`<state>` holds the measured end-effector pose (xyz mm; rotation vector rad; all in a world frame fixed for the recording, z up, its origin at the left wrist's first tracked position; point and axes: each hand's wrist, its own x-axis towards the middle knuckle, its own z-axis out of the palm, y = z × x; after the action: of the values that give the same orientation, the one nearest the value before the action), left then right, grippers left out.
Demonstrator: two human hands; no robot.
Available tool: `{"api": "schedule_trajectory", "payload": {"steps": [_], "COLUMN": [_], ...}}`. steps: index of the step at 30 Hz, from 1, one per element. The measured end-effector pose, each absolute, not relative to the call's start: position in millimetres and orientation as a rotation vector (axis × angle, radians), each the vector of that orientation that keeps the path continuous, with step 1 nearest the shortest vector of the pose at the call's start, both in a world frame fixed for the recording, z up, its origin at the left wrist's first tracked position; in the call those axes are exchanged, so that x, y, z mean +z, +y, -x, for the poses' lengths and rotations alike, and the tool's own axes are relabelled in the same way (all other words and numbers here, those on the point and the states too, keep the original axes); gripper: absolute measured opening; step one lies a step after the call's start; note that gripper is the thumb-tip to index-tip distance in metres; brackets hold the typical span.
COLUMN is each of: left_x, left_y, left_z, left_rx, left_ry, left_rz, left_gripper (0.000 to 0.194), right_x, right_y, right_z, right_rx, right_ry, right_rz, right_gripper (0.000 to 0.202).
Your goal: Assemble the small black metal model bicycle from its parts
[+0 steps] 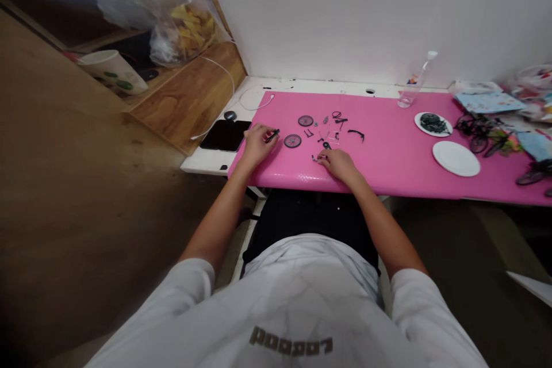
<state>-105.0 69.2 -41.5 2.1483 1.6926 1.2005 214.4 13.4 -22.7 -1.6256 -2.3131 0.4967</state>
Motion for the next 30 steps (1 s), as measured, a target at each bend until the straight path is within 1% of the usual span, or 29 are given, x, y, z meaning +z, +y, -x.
{"api": "schedule_trajectory", "payload": {"steps": [4,8,13,20,22,25,30], "left_x": [-34.1,-21.1,-7.1,5.9,7.9,7.7,7.3], "left_y": [67.2,59.3,49.6,39.5,37.6,36.3,28.4], "left_z": [97.2,86.1,76.2,69.3,67.6,64.2,52.6], "left_rx": [1.408,1.511,1.514,1.518,1.510,1.486,1.459], "left_ry": [1.455,1.268,1.170,1.096,1.086,1.055,1.009], "left_rz": [-2.054,-1.928,-1.843,-1.784,-1.772,-1.740,-1.766], "left_gripper": [0.017,0.021,0.026,0.028,0.030,0.032,0.028], "right_x": [-16.7,-13.8,-12.9,-16.6,-20.0,-21.7,-8.5], "right_y": [9.6,7.5,6.7,9.3,12.3,15.7,13.6], "right_z": [-211.0,-209.9,-208.4,-211.5,-213.4,-213.5,-209.6], "right_rx": [0.448,0.463,0.447,0.481,0.627,0.963,1.405], "right_ry": [-2.352,-2.342,-2.358,-2.299,-2.201,-1.931,-1.492], "right_rz": [1.678,1.693,1.712,1.665,1.545,1.313,1.023], "right_gripper": [0.026,0.026,0.028,0.030,0.029,0.029,0.046]}}
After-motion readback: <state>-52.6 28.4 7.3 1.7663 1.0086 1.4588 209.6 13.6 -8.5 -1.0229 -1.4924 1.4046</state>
